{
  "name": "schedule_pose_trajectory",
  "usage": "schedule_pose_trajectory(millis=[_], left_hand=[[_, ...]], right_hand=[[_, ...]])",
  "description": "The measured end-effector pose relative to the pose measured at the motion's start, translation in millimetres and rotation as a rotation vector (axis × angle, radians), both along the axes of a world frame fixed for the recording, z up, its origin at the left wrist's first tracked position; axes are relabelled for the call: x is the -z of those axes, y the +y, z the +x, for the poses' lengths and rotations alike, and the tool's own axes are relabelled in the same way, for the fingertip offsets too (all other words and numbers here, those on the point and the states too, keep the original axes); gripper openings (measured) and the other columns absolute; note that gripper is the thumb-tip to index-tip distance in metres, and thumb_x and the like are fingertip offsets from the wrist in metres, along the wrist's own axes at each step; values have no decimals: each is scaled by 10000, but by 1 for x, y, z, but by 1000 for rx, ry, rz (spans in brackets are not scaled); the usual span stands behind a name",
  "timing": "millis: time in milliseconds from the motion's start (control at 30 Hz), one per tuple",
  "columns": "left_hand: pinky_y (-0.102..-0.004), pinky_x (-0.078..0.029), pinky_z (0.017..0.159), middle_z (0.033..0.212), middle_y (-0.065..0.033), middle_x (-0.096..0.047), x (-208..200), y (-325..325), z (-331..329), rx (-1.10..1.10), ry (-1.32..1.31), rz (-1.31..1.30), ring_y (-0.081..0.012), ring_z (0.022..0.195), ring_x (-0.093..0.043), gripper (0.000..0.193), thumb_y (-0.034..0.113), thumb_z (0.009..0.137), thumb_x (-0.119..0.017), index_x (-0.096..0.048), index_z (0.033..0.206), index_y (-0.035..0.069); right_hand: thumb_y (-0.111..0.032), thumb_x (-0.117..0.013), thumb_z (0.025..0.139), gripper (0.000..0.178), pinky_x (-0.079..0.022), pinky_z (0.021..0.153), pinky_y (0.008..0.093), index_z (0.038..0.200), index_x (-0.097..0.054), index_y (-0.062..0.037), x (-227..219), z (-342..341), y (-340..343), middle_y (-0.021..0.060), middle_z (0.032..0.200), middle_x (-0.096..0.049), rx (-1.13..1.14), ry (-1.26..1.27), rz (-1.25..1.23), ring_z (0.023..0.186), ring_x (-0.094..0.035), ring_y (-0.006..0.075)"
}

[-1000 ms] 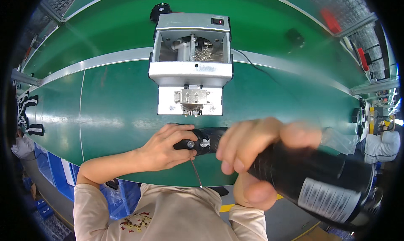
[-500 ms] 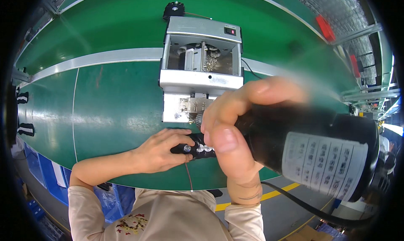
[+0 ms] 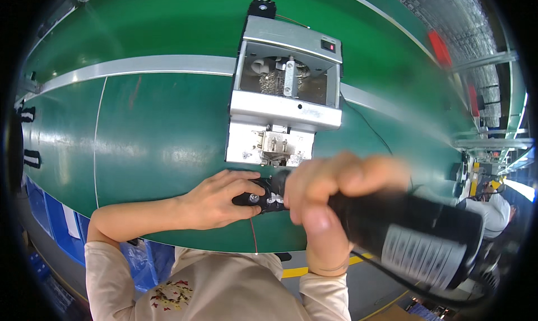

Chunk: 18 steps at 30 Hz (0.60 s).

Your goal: The person assembles electronic lighting components by securing circuit boards into a housing with screws using an electric screwdriver.

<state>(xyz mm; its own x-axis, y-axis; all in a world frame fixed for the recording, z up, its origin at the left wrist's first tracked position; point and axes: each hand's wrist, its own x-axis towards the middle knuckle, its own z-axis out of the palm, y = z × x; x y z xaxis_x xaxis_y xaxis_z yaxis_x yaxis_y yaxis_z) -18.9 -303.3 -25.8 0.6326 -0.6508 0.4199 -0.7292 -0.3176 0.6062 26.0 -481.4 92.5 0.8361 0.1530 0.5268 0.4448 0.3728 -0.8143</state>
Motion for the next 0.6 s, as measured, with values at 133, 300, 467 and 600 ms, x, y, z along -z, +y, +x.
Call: schedule_pose_trajectory(millis=[133,300,467,600], left_hand=[[-393,-483,820,1135,-93,-570,-1,0,0,-2,-25,5,-314,1159,-541,218,149,745,-673,-701,961,132],[-402,-468,913,1158,-95,-552,-4,1,0,-15,4,-4,-322,1167,-520,199,136,719,-632,-682,912,124],[-397,-466,911,1150,-90,-563,-4,-1,0,-17,21,0,-320,1163,-522,203,137,724,-625,-688,917,125],[-394,-466,908,1143,-85,-573,-5,-3,0,-21,14,-12,-314,1161,-523,204,142,729,-623,-700,918,128]], right_hand=[[-53,-617,836,355,-431,465,310,1100,-380,-65,9,-18,-7,48,654,-462,-32,9,-17,450,-438,147],[-48,-645,826,363,-422,445,316,1078,-384,-67,20,-25,-1,51,628,-461,46,83,-33,438,-450,154],[74,-644,771,364,-473,537,346,1018,-411,-57,24,-29,-4,84,688,-525,-10,145,-20,534,-519,179],[101,-652,736,367,-488,533,341,989,-424,-35,28,-27,-6,100,692,-544,-46,11,-115,536,-538,193]])
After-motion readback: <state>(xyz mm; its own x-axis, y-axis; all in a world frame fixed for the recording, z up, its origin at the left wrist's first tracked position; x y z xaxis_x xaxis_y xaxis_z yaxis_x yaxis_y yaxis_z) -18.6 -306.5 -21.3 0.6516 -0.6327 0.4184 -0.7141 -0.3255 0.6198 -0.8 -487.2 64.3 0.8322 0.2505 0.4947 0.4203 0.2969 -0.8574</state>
